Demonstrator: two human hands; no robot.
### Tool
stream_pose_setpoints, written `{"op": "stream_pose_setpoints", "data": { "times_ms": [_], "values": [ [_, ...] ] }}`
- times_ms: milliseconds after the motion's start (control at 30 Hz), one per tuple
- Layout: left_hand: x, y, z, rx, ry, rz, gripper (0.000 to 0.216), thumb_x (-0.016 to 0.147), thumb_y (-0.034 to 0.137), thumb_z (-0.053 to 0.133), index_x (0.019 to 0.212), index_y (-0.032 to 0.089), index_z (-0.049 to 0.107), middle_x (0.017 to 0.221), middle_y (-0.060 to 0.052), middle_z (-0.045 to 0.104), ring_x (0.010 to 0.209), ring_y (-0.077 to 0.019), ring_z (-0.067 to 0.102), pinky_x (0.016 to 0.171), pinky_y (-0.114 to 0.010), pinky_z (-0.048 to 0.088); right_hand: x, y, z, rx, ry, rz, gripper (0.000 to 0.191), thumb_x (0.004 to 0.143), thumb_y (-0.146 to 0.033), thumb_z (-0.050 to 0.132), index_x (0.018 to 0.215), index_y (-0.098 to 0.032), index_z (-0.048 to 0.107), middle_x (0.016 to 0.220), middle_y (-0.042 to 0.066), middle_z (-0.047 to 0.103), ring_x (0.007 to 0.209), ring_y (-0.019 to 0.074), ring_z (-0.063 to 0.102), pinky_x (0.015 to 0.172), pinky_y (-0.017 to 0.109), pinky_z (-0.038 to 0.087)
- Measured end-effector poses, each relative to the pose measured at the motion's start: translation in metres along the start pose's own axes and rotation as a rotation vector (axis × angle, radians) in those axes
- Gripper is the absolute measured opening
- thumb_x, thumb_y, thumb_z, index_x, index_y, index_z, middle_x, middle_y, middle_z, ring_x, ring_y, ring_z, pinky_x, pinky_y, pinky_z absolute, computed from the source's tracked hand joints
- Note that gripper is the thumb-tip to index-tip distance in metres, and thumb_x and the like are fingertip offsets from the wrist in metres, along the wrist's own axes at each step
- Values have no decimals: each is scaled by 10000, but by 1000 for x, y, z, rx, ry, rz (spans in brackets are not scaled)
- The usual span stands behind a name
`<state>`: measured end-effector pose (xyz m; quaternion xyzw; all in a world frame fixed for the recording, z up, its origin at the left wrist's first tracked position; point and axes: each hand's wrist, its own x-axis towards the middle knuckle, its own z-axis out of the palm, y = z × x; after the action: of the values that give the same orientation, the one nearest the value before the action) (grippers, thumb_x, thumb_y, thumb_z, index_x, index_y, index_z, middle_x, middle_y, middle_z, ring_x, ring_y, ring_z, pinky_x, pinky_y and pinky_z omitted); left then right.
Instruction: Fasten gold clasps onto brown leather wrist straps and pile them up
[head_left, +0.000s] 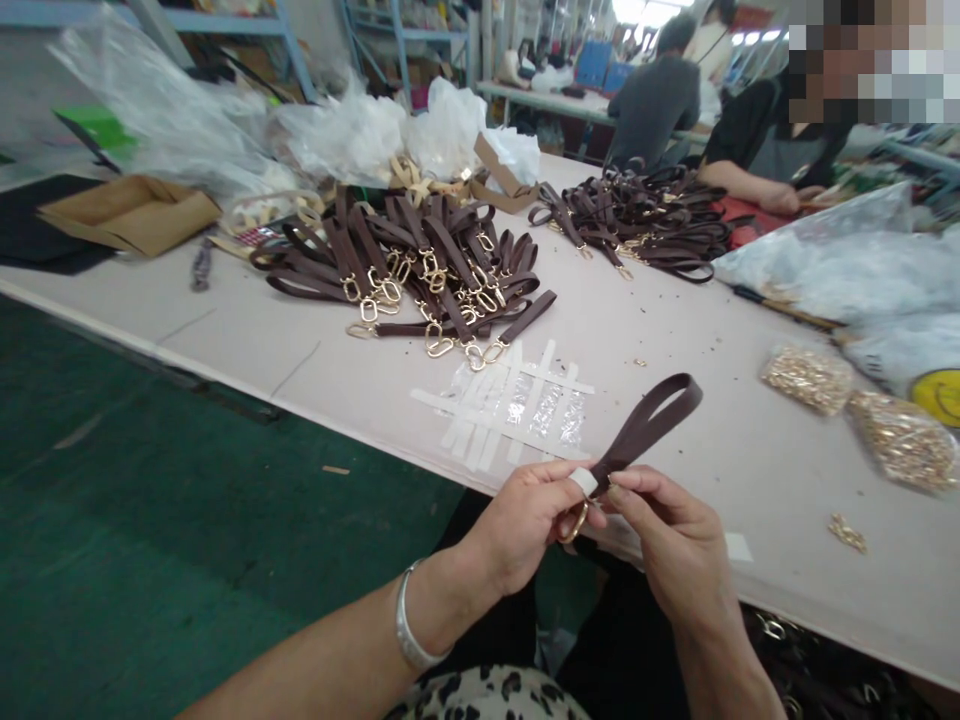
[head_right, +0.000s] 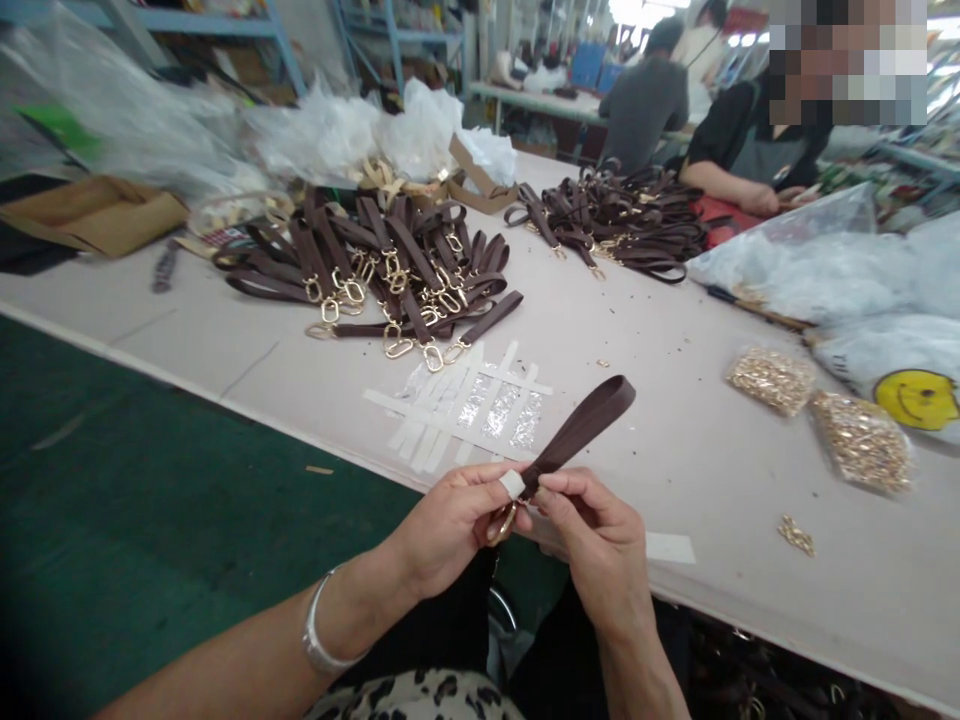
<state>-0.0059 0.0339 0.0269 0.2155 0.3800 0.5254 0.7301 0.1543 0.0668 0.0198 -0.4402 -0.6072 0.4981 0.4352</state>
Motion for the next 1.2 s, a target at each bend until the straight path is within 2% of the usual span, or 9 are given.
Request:
{"op": "stream_pose_setpoints", "data": {
  "times_ms": [167, 267, 500, 633, 733, 867, 1000, 1100, 1200],
  "values": [
    [0, 0, -1, 72, 13, 41, 287, 833, 316, 670, 1033, 142, 779, 649, -35, 644, 493, -56, 388, 509, -208, 269, -1, -3, 3, -27, -19, -29, 66, 836, -306, 745, 857, -243, 747, 869, 5, 685, 818, 150, 651, 758, 248, 546],
    [-4, 3, 1, 207, -10, 80, 289, 878, 285, 627, 1103, 179, 773, 635, -15, 609, 533, -74, 412, 529, -210, 294, -5, -1, 4, 37, 24, 49, 114, 827, -323, 763, 857, -223, 716, 844, 5, 679, 770, 143, 653, 717, 248, 562],
    [-10, 14, 9, 616, -79, 287, 330, 930, 196, 556, 1185, 288, 746, 901, -32, 660, 784, -149, 569, 681, -232, 446, -9, -2, 7, 353, 94, 199, 304, 745, -341, 828, 807, -203, 564, 782, -12, 663, 659, 138, 629, 593, 272, 574],
    [-3, 9, 11, 653, -104, 241, 312, 949, 264, 569, 1218, 281, 725, 962, -34, 675, 787, -148, 565, 681, -228, 451, -7, -1, 4, 329, 154, 145, 272, 760, -313, 814, 807, -202, 571, 799, -22, 663, 716, 123, 619, 671, 251, 540],
    [8, 2, 14, 469, -82, 100, 316, 951, 368, 580, 1174, 219, 746, 814, -36, 678, 717, -133, 548, 654, -218, 446, -7, -3, -5, 210, 128, 126, 208, 818, -324, 759, 843, -207, 589, 811, -16, 677, 736, 135, 628, 707, 269, 528],
    [19, 0, 23, 89, -8, -131, 345, 781, 341, 789, 1086, 180, 771, 853, -50, 718, 724, -130, 623, 696, -218, 515, -3, 2, -52, -292, 164, -35, 130, 891, -334, 667, 953, -221, 664, 896, 17, 713, 827, 174, 652, 796, 314, 530],
    [24, 8, 24, 23, 111, -187, 423, 564, 270, 947, 937, 168, 775, 880, -25, 723, 724, -119, 677, 680, -179, 545, 1, 26, -145, -1041, 405, -152, 266, 964, -340, 501, 1128, -203, 660, 1064, 77, 716, 967, 219, 653, 905, 378, 519],
    [28, 10, 16, 72, 164, -176, 395, 562, 281, 954, 878, 182, 738, 739, 23, 687, 624, -87, 659, 590, -141, 528, 3, 49, -208, -1242, 464, -76, 346, 954, -272, 427, 1177, -122, 644, 1099, 174, 696, 1033, 307, 622, 925, 492, 490],
    [33, 8, 8, 112, 192, -188, 410, 578, 302, 948, 886, 187, 702, 693, 47, 658, 568, -72, 638, 561, -137, 531, 7, 64, -239, -1321, 422, -42, 349, 932, -197, 395, 1128, -104, 669, 1038, 187, 702, 972, 317, 617, 910, 516, 471]
  ]
}}
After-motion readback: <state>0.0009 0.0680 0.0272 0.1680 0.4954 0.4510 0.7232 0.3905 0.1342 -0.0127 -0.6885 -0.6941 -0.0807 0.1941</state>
